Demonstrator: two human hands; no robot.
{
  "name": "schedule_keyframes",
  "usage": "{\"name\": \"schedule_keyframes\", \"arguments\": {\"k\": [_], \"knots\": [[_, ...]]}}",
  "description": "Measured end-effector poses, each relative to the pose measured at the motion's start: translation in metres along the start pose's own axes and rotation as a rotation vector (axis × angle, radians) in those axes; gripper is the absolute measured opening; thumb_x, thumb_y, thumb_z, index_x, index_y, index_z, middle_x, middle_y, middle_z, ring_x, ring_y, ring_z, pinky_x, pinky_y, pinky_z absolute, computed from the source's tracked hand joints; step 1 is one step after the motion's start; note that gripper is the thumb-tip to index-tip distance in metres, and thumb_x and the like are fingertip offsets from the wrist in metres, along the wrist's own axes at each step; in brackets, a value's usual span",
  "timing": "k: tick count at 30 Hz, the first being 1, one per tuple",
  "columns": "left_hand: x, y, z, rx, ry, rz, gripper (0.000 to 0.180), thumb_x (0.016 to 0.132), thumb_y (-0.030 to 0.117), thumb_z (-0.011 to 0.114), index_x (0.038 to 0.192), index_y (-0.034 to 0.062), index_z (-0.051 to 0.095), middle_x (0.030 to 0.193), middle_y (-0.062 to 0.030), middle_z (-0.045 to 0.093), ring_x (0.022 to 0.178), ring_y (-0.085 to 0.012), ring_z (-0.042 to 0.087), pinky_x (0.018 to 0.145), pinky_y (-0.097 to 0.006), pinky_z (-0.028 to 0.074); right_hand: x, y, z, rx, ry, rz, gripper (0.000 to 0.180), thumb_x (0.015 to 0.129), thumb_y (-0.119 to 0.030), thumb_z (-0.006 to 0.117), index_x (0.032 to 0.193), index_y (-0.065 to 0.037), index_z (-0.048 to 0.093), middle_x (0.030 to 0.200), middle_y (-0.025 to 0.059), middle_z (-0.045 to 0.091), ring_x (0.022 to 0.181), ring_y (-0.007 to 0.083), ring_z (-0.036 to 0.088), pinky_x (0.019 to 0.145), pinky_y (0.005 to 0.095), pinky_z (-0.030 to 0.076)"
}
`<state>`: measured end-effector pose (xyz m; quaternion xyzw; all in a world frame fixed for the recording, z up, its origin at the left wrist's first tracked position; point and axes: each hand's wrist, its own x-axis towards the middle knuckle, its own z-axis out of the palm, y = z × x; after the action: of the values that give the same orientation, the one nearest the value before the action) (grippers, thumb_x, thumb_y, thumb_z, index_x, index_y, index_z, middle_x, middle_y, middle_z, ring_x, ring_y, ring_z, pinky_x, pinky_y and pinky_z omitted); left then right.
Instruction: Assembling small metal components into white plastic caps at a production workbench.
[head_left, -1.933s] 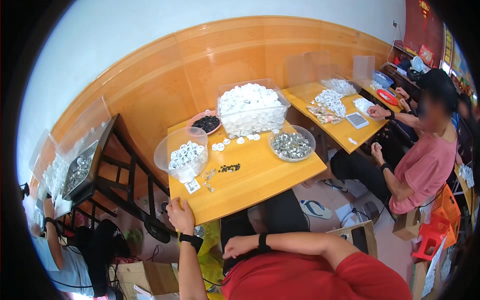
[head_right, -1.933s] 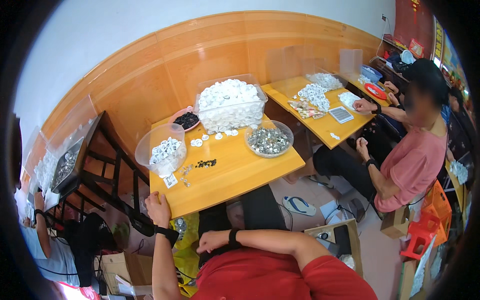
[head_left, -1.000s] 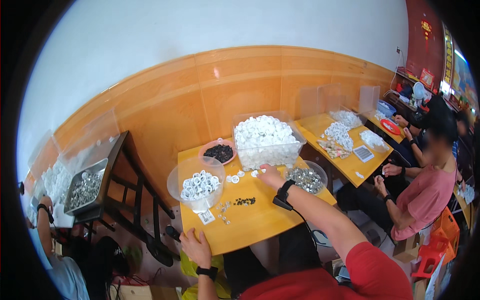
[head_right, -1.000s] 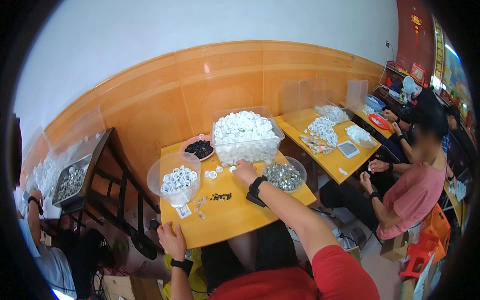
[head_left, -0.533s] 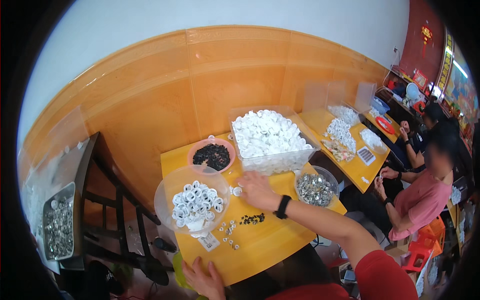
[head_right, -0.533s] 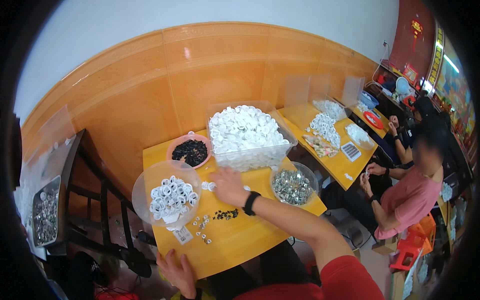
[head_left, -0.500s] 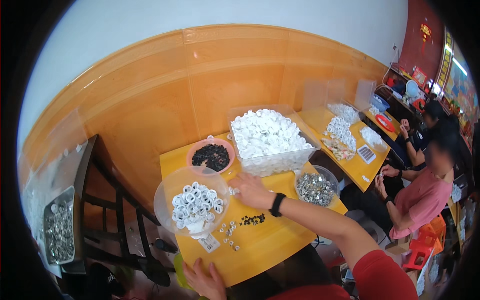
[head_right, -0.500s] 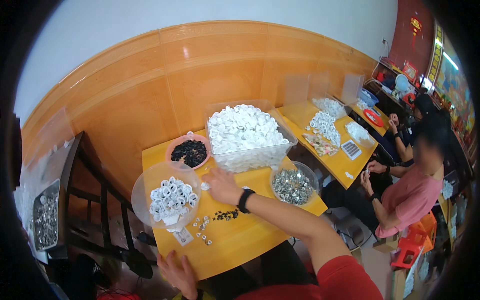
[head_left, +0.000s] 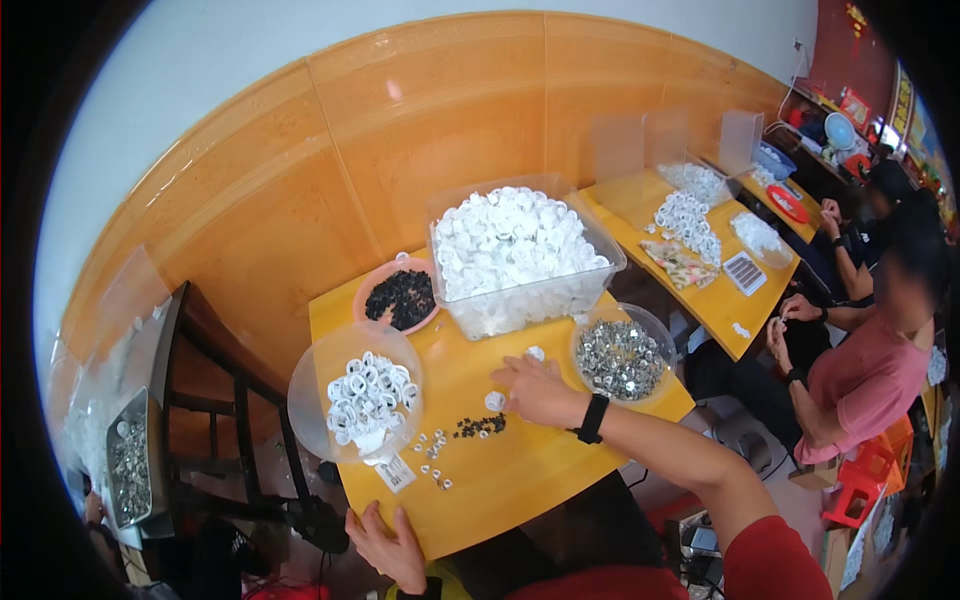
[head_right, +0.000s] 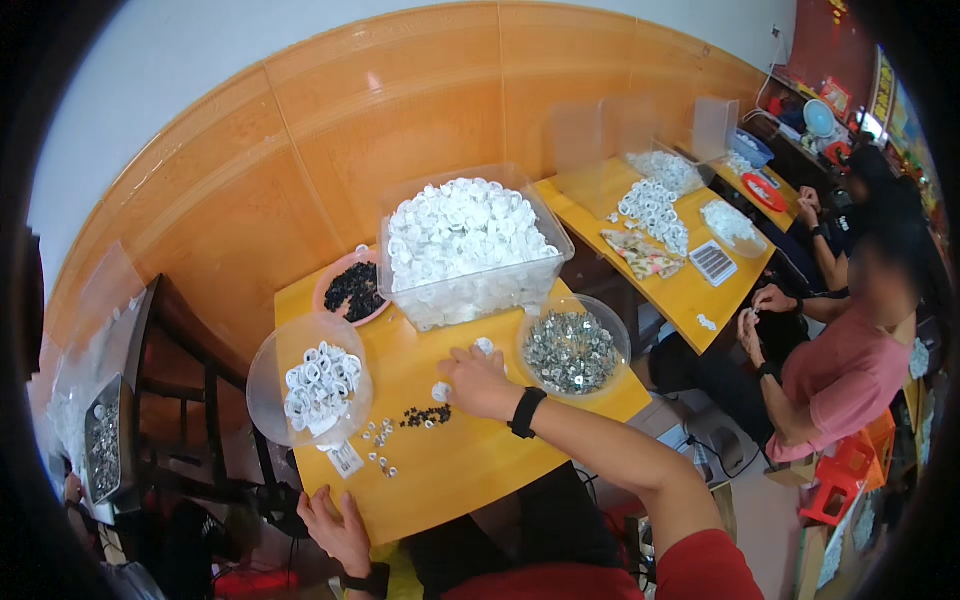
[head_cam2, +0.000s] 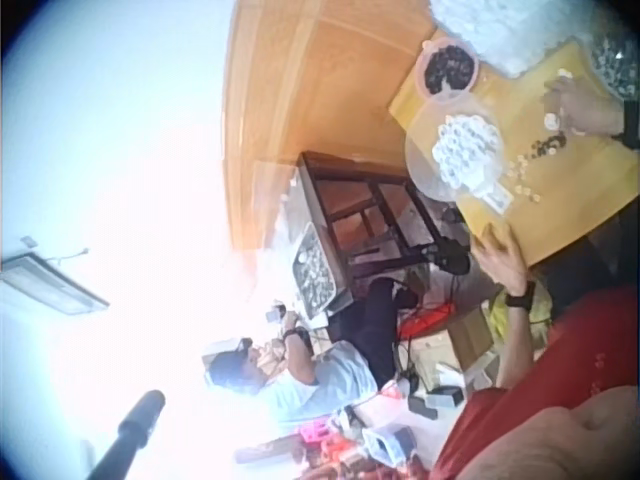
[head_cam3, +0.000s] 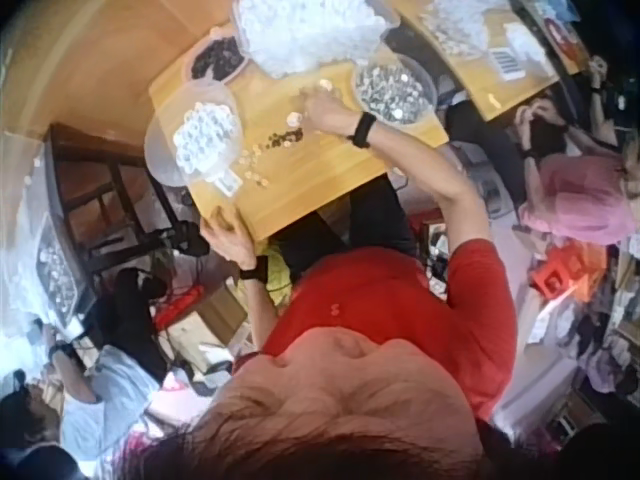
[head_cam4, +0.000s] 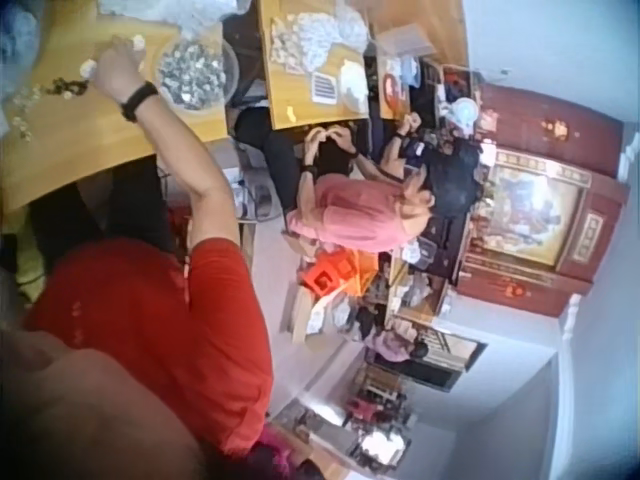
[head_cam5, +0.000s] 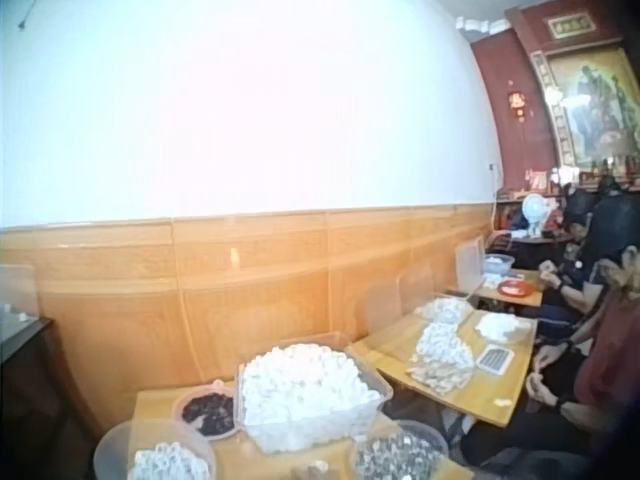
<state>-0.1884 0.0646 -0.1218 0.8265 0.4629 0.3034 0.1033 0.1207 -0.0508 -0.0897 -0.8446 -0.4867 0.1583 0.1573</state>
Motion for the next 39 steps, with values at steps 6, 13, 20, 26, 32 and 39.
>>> {"name": "schedule_keyframes", "arguments": {"k": [6, 13, 20, 26, 32, 39], "knots": [[0.0, -0.006, 0.006, -0.108, -0.02, -0.072, 0.038, 0.085, 0.03, 0.063, 0.109, 0.0022, 0.056, 0.123, -0.0241, 0.045, 0.113, -0.0417, 0.047, 0.093, -0.046, 0.038, 0.01, 0.019, -0.013, -0.068, 0.242, 0.123, 0.049, 0.081, -0.024, 0.064, 0.123, -0.005, 0.047, 0.123, 0.0323, 0.042, 0.115, 0.0488, 0.041, 0.093, 0.0606, 0.032], [-0.002, -0.008, 0.0, -0.091, 0.024, -0.092, 0.036, 0.087, 0.03, 0.061, 0.108, 0.001, 0.056, 0.122, -0.024, 0.046, 0.111, -0.0411, 0.048, 0.092, -0.045, 0.04, 0.026, 0.006, -0.044, -0.366, 0.038, 0.142, 0.027, 0.073, -0.019, 0.063, 0.097, -0.009, 0.068, 0.091, 0.0153, 0.067, 0.094, 0.0347, 0.062, 0.083, 0.0609, 0.033], [0.001, -0.011, 0.006, -0.064, 0.015, -0.052, 0.039, 0.087, 0.033, 0.061, 0.11, 0.002, 0.056, 0.123, -0.0228, 0.047, 0.112, -0.0412, 0.049, 0.091, -0.045, 0.04, 0.026, 0.081, -0.077, -0.313, 0.008, 0.182, 0.034, 0.073, -0.027, 0.066, 0.101, -0.007, 0.068, 0.102, 0.0175, 0.067, 0.1, 0.0337, 0.063, 0.087, 0.0622, 0.034], [0.0, -0.009, 0.015, -0.066, 0.005, 0.031, 0.038, 0.087, 0.03, 0.062, 0.11, 0.0004, 0.056, 0.118, -0.0236, 0.048, 0.109, -0.0402, 0.049, 0.091, -0.043, 0.042, 0.01, 0.109, -0.092, -0.289, -0.052, 0.241, 0.038, 0.077, -0.043, 0.061, 0.104, -0.017, 0.069, 0.106, 0.0105, 0.067, 0.104, 0.031, 0.06, 0.085, 0.0572, 0.043], [0.001, 0.001, -0.016, 0.079, 0.096, 0.093, 0.048, 0.089, 0.049, 0.057, 0.104, 0.0035, 0.064, 0.107, -0.023, 0.057, 0.097, -0.0401, 0.054, 0.08, -0.047, 0.048, 0.035, 0.076, -0.077, -0.317, 0.006, 0.383, 0.039, 0.073, -0.045, 0.068, 0.099, -0.015, 0.072, 0.106, 0.012, 0.067, 0.101, 0.031, 0.062, 0.084, 0.0557, 0.041], [0.0, 0.008, -0.01, 0.071, 0.037, 0.064, 0.052, 0.088, 0.053, 0.054, 0.107, 0.0056, 0.064, 0.114, -0.0229, 0.055, 0.102, -0.0383, 0.054, 0.084, -0.046, 0.047, 0.047, 0.084, -0.077, -0.387, -0.06, 0.432, 0.051, 0.069, -0.046, 0.069, 0.106, -0.01, 0.068, 0.114, 0.0135, 0.064, 0.114, 0.0299, 0.055, 0.09, 0.0717, 0.023]]}}
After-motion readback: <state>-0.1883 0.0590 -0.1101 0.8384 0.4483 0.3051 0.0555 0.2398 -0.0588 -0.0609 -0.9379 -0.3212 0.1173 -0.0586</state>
